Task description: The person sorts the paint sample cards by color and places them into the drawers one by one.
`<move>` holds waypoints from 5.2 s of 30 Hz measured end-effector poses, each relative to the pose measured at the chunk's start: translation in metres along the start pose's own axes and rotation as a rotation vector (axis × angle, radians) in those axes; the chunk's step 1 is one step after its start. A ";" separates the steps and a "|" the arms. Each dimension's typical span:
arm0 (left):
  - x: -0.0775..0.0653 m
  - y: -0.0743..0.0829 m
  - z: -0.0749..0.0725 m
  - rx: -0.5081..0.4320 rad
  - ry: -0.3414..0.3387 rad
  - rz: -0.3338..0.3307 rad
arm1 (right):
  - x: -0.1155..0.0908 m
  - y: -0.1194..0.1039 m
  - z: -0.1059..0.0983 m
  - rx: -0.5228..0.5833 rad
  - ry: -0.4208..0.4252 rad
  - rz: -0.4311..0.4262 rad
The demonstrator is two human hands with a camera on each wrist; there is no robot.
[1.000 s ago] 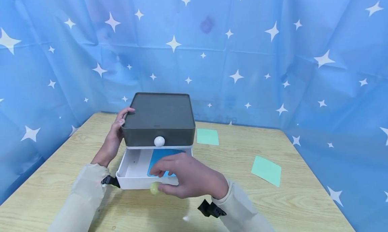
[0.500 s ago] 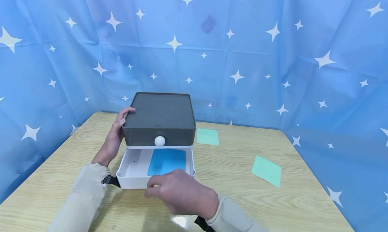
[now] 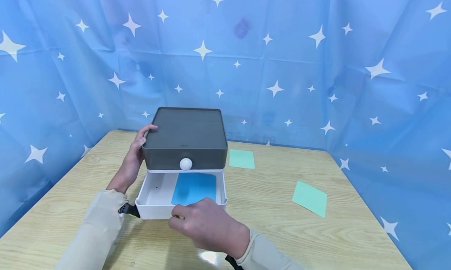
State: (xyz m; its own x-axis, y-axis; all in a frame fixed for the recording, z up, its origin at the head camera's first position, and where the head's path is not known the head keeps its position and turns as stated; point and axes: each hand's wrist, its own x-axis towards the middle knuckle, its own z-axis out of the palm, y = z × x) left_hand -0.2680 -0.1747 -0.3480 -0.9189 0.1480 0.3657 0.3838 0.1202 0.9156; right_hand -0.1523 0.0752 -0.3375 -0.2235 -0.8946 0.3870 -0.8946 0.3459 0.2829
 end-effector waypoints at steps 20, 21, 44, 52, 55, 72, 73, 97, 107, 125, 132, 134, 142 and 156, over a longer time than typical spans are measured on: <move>0.000 0.000 0.000 -0.006 0.000 0.004 | -0.003 0.008 0.002 -0.049 0.055 -0.005; 0.000 0.000 0.000 -0.008 -0.001 0.004 | -0.003 0.009 0.002 -0.056 0.061 -0.005; 0.001 -0.001 0.001 -0.025 -0.004 -0.021 | 0.000 0.035 0.029 -0.015 0.122 0.099; 0.005 -0.001 0.001 -0.040 0.008 0.011 | 0.002 0.046 0.032 0.041 0.129 0.168; 0.004 -0.001 0.000 -0.036 0.011 0.019 | 0.002 0.048 0.032 0.059 0.088 0.188; 0.005 -0.002 0.002 -0.070 -0.012 0.033 | -0.002 0.057 0.033 0.120 -0.013 0.209; 0.005 -0.002 0.002 -0.073 -0.012 0.033 | -0.002 0.058 0.032 0.125 -0.021 0.212; 0.004 -0.003 0.000 -0.071 -0.005 0.033 | 0.004 0.031 0.060 -0.009 -0.143 0.111; 0.003 -0.002 0.001 -0.068 -0.004 0.028 | -0.002 0.037 0.077 -0.098 -0.223 0.121; 0.002 -0.004 0.003 -0.071 -0.007 0.031 | 0.000 0.035 0.087 -0.390 -0.128 0.044; 0.001 -0.004 0.004 -0.067 -0.011 0.022 | 0.002 0.030 0.082 -0.350 -0.205 0.030; 0.001 -0.004 0.003 -0.065 -0.010 0.020 | 0.002 0.028 0.080 -0.309 -0.240 0.031; 0.003 -0.004 0.002 -0.070 -0.010 0.020 | -0.002 0.017 0.068 -0.266 -0.290 0.010; 0.004 -0.002 0.000 -0.061 -0.011 0.027 | -0.007 -0.002 0.049 -0.311 -0.246 -0.089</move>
State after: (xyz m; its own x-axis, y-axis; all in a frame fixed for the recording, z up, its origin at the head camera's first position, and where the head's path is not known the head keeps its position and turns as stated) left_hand -0.2726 -0.1747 -0.3484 -0.9069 0.1615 0.3892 0.4022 0.0564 0.9138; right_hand -0.1677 0.0667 -0.3842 -0.2702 -0.9529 0.1380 -0.7632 0.2994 0.5726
